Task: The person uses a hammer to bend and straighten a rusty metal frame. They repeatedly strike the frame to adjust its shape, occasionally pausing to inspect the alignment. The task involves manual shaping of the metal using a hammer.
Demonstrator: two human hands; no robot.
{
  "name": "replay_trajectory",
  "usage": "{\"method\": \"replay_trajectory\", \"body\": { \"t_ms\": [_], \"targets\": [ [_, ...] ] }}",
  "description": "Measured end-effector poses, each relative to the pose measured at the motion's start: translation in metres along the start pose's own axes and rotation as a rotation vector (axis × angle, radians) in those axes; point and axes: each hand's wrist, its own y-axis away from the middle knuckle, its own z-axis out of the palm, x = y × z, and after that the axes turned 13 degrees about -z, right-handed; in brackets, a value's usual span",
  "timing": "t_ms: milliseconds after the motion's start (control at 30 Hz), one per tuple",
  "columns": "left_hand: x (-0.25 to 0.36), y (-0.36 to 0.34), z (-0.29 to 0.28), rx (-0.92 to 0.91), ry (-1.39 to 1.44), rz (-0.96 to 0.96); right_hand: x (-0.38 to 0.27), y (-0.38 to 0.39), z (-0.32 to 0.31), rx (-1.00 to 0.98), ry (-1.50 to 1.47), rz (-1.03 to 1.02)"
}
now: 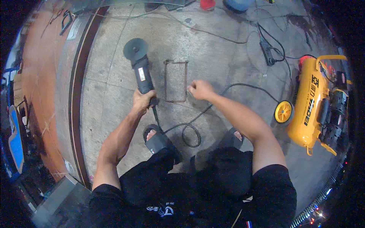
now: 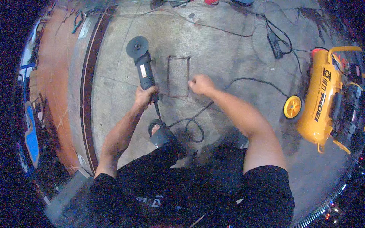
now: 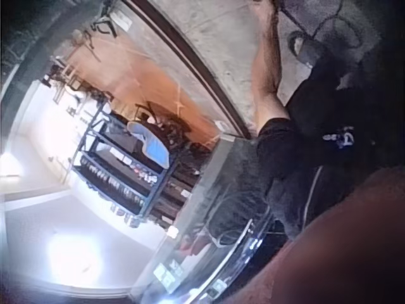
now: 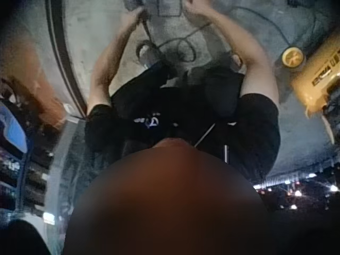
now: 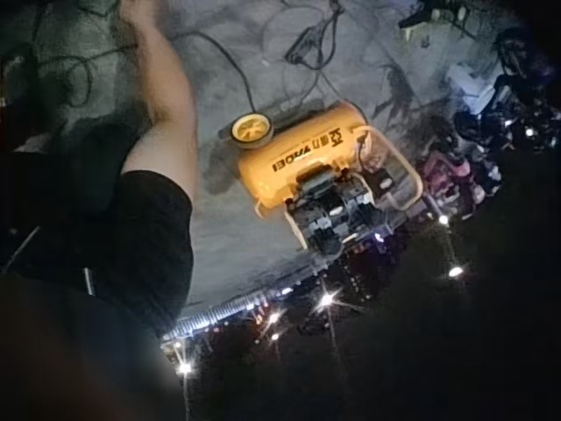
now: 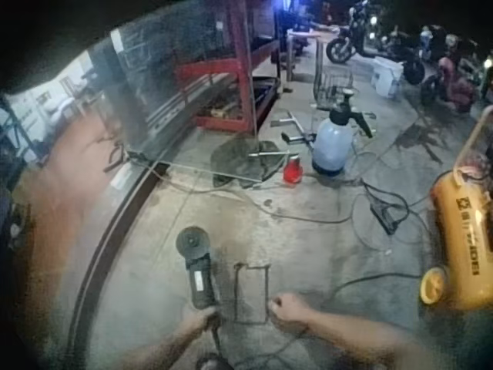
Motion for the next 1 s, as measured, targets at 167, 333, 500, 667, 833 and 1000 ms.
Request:
{"method": "replay_trajectory", "body": {
  "t_ms": [167, 333, 500, 667, 833, 1000],
  "targets": [
    [-0.018, -0.039, -0.032, 0.112, 0.015, 0.034, -0.018, -0.016, 0.015, -0.016, 0.256, 0.100],
    [-0.025, -0.050, -0.043, 0.230, -0.064, 0.025, -0.018, -0.025, 0.031, -0.017, 0.136, 0.211],
    [-0.036, -0.064, -0.050, 0.252, -0.137, 0.172, -0.008, -0.015, 0.032, 0.175, 0.012, 0.231],
    [-0.040, -0.066, -0.050, 0.449, -0.260, 0.137, 0.003, 0.012, 0.008, 0.334, -0.070, 0.073],
    [-0.040, -0.066, -0.051, 0.454, -0.273, 0.077, 0.032, 0.031, -0.017, 0.415, -0.088, 0.031],
    [-0.049, -0.076, -0.052, 0.457, -0.262, 0.190, 0.056, 0.047, -0.036, 0.404, -0.309, 0.102]
  ]
}}
